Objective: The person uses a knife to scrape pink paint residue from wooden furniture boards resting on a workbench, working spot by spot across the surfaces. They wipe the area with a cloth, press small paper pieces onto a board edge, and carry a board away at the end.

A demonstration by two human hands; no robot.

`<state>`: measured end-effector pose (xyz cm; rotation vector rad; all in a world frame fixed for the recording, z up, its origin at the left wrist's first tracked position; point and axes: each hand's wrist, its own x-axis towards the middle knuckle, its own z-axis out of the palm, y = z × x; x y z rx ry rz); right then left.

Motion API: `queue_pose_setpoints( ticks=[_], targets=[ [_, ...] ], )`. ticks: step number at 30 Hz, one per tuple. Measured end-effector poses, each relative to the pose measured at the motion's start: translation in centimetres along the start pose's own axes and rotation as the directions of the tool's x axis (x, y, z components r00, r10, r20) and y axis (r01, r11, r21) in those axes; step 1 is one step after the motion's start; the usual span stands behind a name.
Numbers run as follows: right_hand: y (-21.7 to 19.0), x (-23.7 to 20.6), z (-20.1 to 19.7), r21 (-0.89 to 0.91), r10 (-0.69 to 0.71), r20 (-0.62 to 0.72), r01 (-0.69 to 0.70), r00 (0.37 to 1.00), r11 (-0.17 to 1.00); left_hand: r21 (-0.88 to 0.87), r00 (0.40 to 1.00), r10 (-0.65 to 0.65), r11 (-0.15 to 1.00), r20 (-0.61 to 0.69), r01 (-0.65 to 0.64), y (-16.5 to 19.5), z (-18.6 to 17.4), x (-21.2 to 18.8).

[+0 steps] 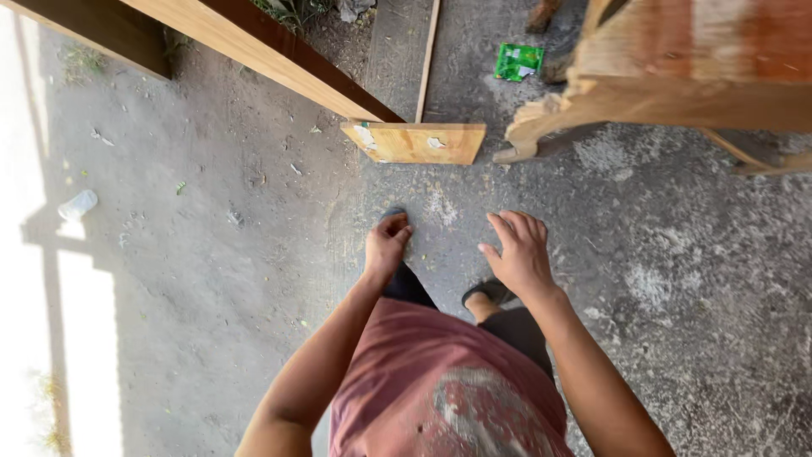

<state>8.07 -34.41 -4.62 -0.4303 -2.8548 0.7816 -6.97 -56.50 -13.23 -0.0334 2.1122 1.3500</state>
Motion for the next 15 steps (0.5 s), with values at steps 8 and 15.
queue_pose_setpoints(
  ticks=[8,15],
  targets=[
    [0.7,14.5,9.1,-0.128,-0.094,0.075,0.103,0.993,0.986,0.35,0.946,0.155,0.935,-0.286,-0.047,-2.9,-5.5,12.3],
    [4.7,20.2,14.8,-0.406,-0.025,0.2,0.106,0.98,0.908,0.627,0.932,0.361,0.733,-0.03,-0.264,-3.1,-8.9,22.4]
  ],
)
